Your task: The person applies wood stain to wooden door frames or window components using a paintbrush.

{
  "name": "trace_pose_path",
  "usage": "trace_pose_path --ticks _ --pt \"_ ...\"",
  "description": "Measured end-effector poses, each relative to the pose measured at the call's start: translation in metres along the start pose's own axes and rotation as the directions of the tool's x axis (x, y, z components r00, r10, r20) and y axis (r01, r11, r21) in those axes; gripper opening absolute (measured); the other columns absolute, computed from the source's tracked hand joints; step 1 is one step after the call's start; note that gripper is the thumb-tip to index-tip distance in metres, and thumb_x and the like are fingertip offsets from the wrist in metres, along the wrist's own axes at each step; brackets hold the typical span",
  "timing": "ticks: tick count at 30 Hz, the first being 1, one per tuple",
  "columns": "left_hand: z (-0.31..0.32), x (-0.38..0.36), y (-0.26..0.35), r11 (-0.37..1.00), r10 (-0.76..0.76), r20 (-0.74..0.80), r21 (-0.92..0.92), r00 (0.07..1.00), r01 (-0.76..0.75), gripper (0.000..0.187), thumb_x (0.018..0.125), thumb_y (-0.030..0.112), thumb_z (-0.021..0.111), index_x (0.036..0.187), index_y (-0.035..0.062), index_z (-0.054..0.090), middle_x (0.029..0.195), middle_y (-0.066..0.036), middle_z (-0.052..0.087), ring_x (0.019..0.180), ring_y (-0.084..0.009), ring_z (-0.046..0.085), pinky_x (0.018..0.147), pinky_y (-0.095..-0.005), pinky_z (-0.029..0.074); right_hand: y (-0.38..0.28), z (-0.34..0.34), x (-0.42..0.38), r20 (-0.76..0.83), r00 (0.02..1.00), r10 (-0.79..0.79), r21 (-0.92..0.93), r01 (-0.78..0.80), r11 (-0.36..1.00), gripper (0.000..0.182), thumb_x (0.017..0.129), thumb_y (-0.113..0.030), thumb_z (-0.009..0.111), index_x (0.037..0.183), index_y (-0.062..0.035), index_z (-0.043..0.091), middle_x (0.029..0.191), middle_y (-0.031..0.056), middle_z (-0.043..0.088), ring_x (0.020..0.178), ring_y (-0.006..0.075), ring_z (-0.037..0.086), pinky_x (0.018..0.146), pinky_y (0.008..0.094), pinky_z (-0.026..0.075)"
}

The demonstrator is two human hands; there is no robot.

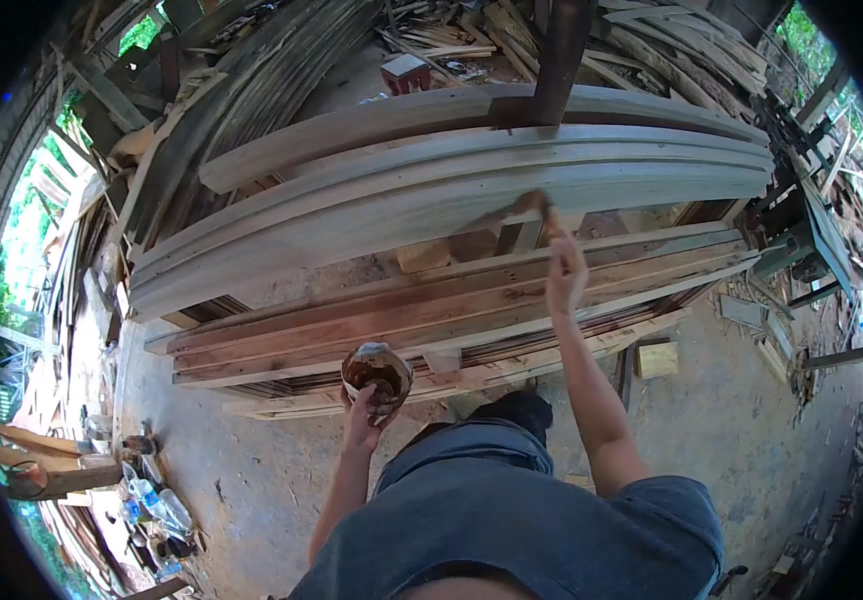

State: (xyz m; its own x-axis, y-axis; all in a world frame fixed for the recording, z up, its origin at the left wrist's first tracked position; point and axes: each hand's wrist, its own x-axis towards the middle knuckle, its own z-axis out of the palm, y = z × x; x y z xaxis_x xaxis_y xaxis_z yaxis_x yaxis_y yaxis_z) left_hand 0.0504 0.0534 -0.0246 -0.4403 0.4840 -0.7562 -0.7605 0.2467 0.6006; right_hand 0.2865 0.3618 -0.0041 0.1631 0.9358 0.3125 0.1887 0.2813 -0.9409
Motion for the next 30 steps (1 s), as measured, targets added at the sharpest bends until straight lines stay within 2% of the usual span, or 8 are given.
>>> trace_pose_path --ticks 2,5,7,13,16,18,25,30 --pt "-0.005 0.003 0.002 1.0 -0.025 0.017 0.019 1.0 0.024 0.07 0.081 0.021 0.067 0.133 0.037 0.023 0.133 -0.01 0.039 0.117 -0.0319 0.047 0.086 -0.0495 0.05 -0.002 -0.015 0.01 -0.081 0.986 0.144 -0.04 -0.147 0.988 0.029 0.093 -0.012 0.058 0.122 -0.0045 0.06 0.112 0.0066 0.064 0.101 0.0148 0.058 0.085 0.0257 0.046" --pt "-0.007 0.004 0.009 0.997 -0.043 0.057 0.061 0.997 0.039 0.071 0.081 0.021 0.067 0.133 0.0375 0.022 0.132 -0.01 0.04 0.116 -0.031 0.048 0.085 -0.0489 0.05 0.028 -0.004 0.016 -0.336 0.942 -0.012 0.098 0.047 0.994 0.027 0.093 -0.011 0.058 0.119 -0.0075 0.061 0.107 0.0076 0.064 0.094 0.0151 0.059 0.08 0.0278 0.048" --pt "-0.005 0.006 0.011 0.996 -0.041 0.087 0.076 0.995 0.035 0.071 0.081 0.02 0.067 0.134 0.0374 0.021 0.131 -0.01 0.041 0.116 -0.0305 0.048 0.084 -0.0483 0.05 0.036 0.02 0.004 -0.242 0.966 -0.096 0.22 0.151 0.964 0.028 0.092 -0.012 0.059 0.12 -0.0064 0.06 0.106 0.0069 0.064 0.095 0.0171 0.06 0.081 0.0302 0.048" --pt "-0.005 0.008 0.014 0.999 0.001 0.135 0.049 0.991 -0.008 0.068 0.081 0.025 0.067 0.131 0.0346 0.024 0.134 -0.011 0.037 0.119 -0.0324 0.046 0.088 -0.0486 0.05 -0.044 0.103 -0.081 0.144 0.951 -0.275 -0.103 0.29 0.951 0.029 0.089 -0.007 0.06 0.119 -0.0059 0.061 0.111 0.0118 0.063 0.101 0.0248 0.06 0.089 0.034 0.047" --pt "-0.004 0.002 0.01 0.999 0.021 0.091 0.044 0.996 -0.025 0.064 0.081 0.025 0.067 0.13 0.0345 0.026 0.134 -0.011 0.037 0.12 -0.0315 0.045 0.088 -0.0492 0.05 -0.053 0.122 -0.106 0.354 0.88 -0.317 -0.055 0.358 0.932 0.03 0.089 -0.012 0.061 0.119 -0.0107 0.061 0.106 0.0106 0.065 0.097 0.0285 0.061 0.087 0.0364 0.048" --pt "-0.004 -0.003 0.006 1.0 -0.001 0.08 0.021 0.997 -0.001 0.064 0.081 0.026 0.067 0.13 0.0348 0.026 0.135 -0.011 0.036 0.12 -0.0319 0.045 0.089 -0.0489 0.05 -0.055 0.13 -0.109 0.613 0.699 -0.367 0.028 0.445 0.895 0.036 0.088 -0.02 0.061 0.124 -0.0147 0.058 0.108 0.0076 0.065 0.095 0.0284 0.06 0.087 0.0412 0.047" --pt "-0.014 -0.021 0.001 0.998 -0.007 -0.015 0.065 1.0 0.008 0.066 0.082 0.027 0.067 0.132 0.0355 0.025 0.136 -0.011 0.036 0.118 -0.0325 0.046 0.086 -0.0496 0.051 -0.014 0.098 -0.068 0.438 0.887 -0.148 0.032 0.149 0.988 0.03 0.088 -0.02 0.061 0.118 -0.0135 0.062 0.111 0.007 0.065 0.093 0.03 0.061 0.09 0.0416 0.046" --pt "-0.014 -0.019 -0.001 1.0 -0.01 -0.025 0.006 1.0 0.011 0.078 0.079 0.022 0.07 0.137 0.0334 0.019 0.135 -0.012 0.034 0.117 -0.0361 0.044 0.086 -0.0512 0.05 0.027 0.008 -0.022 0.061 0.992 -0.112 -0.073 0.117 0.99 0.029 0.09 -0.012 0.062 0.118 -0.0067 0.062 0.104 0.0113 0.066 0.094 0.027 0.061 0.083 0.0351 0.047"
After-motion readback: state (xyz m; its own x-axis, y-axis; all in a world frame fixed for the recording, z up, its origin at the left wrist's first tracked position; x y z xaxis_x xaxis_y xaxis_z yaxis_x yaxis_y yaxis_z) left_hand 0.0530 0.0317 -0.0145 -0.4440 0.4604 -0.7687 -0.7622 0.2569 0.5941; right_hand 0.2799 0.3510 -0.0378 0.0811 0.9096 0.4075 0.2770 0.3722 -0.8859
